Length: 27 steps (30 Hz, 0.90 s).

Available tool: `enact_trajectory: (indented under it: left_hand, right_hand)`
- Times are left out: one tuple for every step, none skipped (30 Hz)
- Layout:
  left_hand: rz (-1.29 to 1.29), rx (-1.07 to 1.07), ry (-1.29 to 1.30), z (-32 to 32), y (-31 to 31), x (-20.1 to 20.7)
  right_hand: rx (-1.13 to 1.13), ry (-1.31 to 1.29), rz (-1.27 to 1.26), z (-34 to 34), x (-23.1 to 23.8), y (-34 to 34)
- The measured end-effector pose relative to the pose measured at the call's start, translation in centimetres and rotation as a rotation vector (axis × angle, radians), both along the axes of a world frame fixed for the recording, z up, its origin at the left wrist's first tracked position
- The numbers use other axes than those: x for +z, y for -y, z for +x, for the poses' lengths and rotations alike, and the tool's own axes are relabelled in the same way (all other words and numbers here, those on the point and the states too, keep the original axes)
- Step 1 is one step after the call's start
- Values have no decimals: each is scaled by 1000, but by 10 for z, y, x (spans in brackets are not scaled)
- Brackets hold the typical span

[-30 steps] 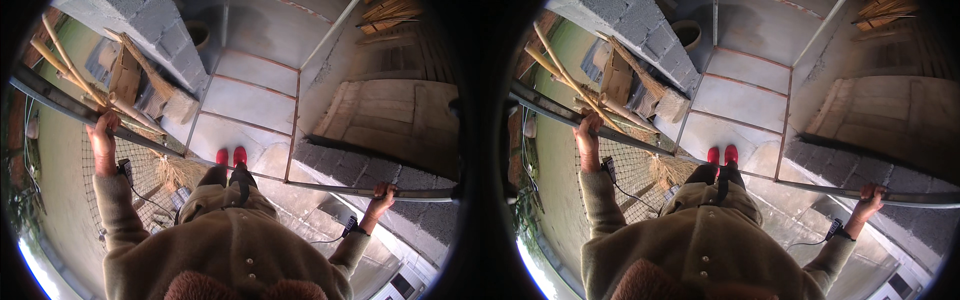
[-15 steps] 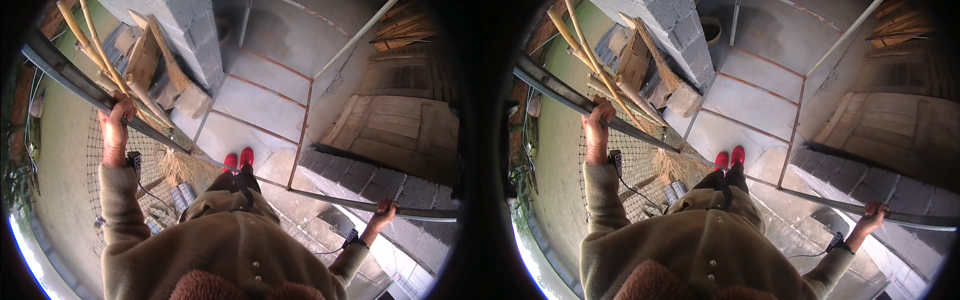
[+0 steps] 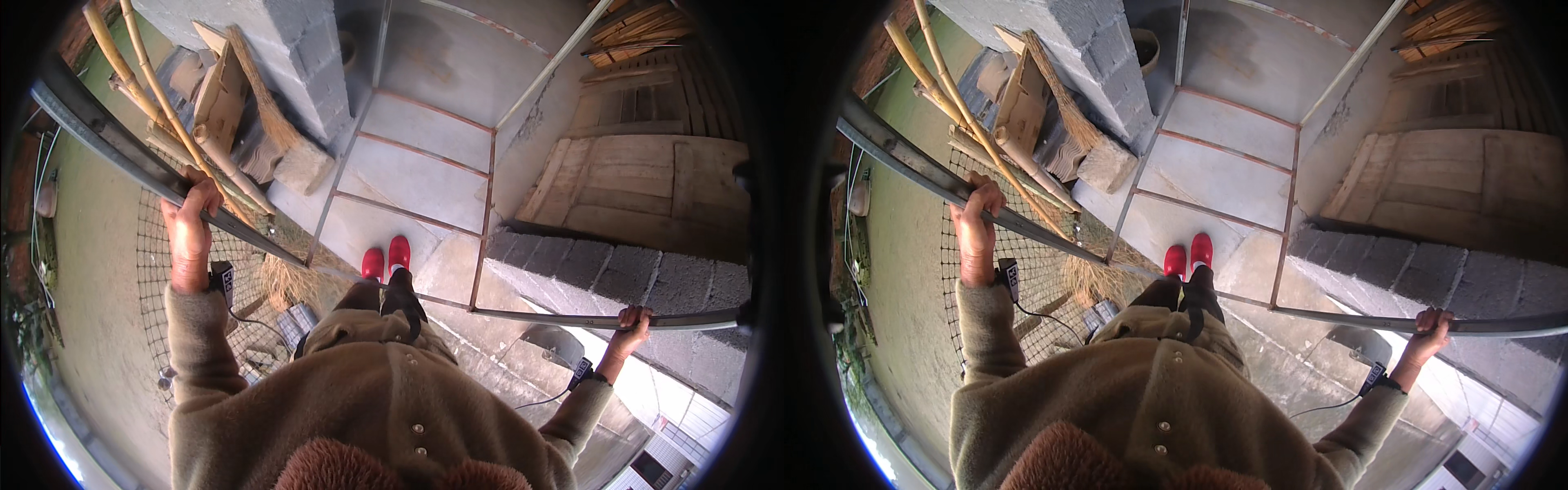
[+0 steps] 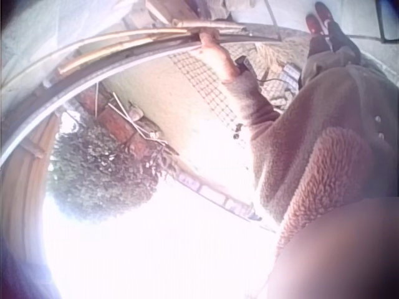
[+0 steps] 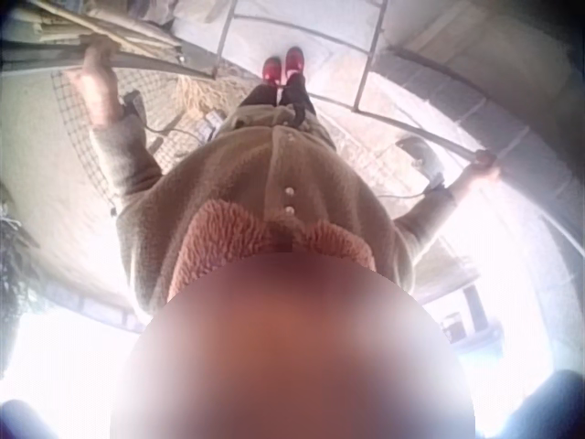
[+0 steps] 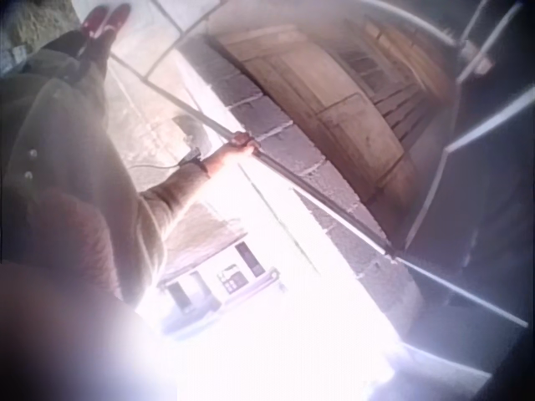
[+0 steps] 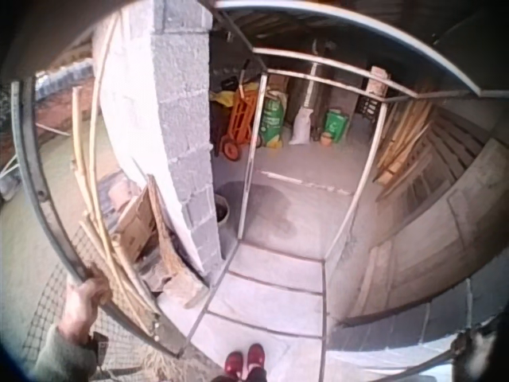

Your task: The person retrieves metal bars from a storage area, carries them to a concrete courtyard, and assembles them into a drying rack frame. They then retrieve plastic hangers and a basin, and place the assembled frame on the ground.

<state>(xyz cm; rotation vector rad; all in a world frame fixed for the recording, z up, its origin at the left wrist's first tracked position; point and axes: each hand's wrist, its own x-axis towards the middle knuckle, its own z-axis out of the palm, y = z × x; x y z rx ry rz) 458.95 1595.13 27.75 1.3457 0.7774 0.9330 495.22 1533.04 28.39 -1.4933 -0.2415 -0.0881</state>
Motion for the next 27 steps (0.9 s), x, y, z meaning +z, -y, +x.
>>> enact_trajectory:
  left_hand:
    - [-11, -12, -3, 0, -1, 0]
    - [3, -5, 1, 0, -1, -1]
    - [5, -14, 5, 1, -2, -1]
    - [-2, -30, 17, 1, -2, -2]
    - [3, -13, 8, 1, -3, -4]
    - [1, -6, 7, 1, -4, -5]
    - [-6, -25, 12, 1, -4, -6]
    - [0, -4, 2, 1, -5, -7]
    - [2, -10, -2, 2, -5, -7]
    - [4, -22, 11, 3, -5, -8]
    - [10, -21, 13, 5, -4, -8]
    - [5, -2, -4, 7, -4, -7]
    - [4, 0, -11, 11, -4, -6]
    - [8, -16, -10, 15, -4, -4]
    - [12, 0, -26, 19, -4, -3]
    - [14, 24, -35, 23, -4, 0]
    - [18, 31, -42, 27, -4, 2]
    - [16, 29, -50, 31, -3, 3]
    - [29, 3, -61, 34, -4, 4]
    - [55, 16, -84, 38, -2, 4]
    - [44, -6, -55, 39, -2, 5]
    - [46, -43, -24, 40, -1, 5]
    - [12, -23, -35, 41, -2, 5]
    - [29, -20, -57, 42, -2, 5]
    - [17, -37, -48, 43, -2, 6]
    - [22, -42, -68, 43, -3, 6]
    - [20, -69, -50, 44, -4, 8]
  right_hand:
    - [3, 7, -2, 2, 0, -1]
    - [-7, 4, -8, 3, -1, -1]
    - [-3, 2, -8, 5, -1, -2]
    - [1, -2, -9, 7, -2, -3]
    - [4, -1, -17, 7, -2, -4]
    - [5, -3, -27, 9, -1, -6]
    - [15, -23, -40, 10, 0, -5]
    - [10, -24, -32, 11, 1, -7]
    - [13, -42, -28, 12, 2, -7]
    - [32, -39, -10, 13, 3, -8]
    - [-2, -51, -35, 16, 3, -9]
    - [-22, -45, -44, 18, 3, -8]
    - [-44, -40, -52, 22, 3, -9]
    - [-65, -37, -60, 24, 2, -8]
    - [-48, -22, -92, 27, 2, -8]
    - [-69, -17, -118, 31, 2, -8]
    - [-68, -17, -143, 32, 1, -7]
    - [-59, -37, -129, 35, 2, -6]
    - [-58, -72, -136, 36, 1, -4]
    - [-72, -84, -145, 38, 2, -4]
    - [-63, -104, -137, 39, 2, -2]
    - [-71, -113, -136, 41, 3, 0]
    - [-92, -120, -116, 43, 5, -1]
    - [-87, -99, -177, 45, 6, 1]
    - [-98, -92, -191, 48, 7, 0]
    - [-88, -103, -155, 50, 8, 1]
    - [-71, -109, -148, 52, 10, 1]
